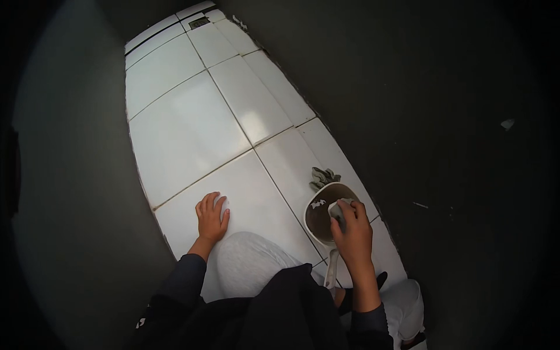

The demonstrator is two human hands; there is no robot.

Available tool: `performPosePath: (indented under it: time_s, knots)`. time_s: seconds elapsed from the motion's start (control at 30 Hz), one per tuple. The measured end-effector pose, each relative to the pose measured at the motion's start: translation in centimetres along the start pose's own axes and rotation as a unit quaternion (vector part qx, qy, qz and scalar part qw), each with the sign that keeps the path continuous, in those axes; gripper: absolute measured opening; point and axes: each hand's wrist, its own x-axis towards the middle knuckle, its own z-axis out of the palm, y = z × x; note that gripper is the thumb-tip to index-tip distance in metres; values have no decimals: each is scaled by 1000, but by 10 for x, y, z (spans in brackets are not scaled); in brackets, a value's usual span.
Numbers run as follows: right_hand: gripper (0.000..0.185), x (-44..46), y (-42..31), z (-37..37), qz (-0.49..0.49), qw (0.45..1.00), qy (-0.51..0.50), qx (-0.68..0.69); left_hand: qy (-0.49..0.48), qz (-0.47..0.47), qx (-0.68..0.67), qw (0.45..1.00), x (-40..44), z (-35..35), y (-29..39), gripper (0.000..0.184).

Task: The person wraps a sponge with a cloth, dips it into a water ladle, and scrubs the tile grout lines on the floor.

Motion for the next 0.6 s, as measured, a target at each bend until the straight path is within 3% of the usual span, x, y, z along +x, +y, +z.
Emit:
performPosePath:
  time_s: [0.1,0.33,0.37,0.4,0.43,0.47,0.5,0.53,0.57,0.6]
  knots:
    - [40,-1,5,0,-12,999,-46,3,-2,-1,-2,1000,1,1,-1,35]
    - [40,-15,21,-8,2,995,-4,103,20,23,-3,1000,-1,5,0,33]
    - [40,-22,24,-11,93,966,-34,241,37,28,2,999,-1,7,-2,31]
    - [40,-31,26,-15,179,908,-57,376,31,52,-3,998,1,4,-1,31]
    - [39,-38,26,-28,232,842,-92,477,14,15,0,1000,5,1,3,29]
    - [39,-47,30,-41,243,840,-72,479,-4,-24,5,1000,10,-1,6,27]
    - [39,-57,35,-52,264,788,-79,551,-11,-5,3,1000,20,-7,10,27]
    - [39,-64,41,-60,278,729,-84,619,-61,-112,-79,989,36,-15,17,25]
    - [38,-73,50,-70,278,707,-80,645,-112,-221,-155,956,48,-25,28,23]
    - [38,-83,58,-78,282,704,-65,649,-119,-206,-155,959,56,-35,51,23]
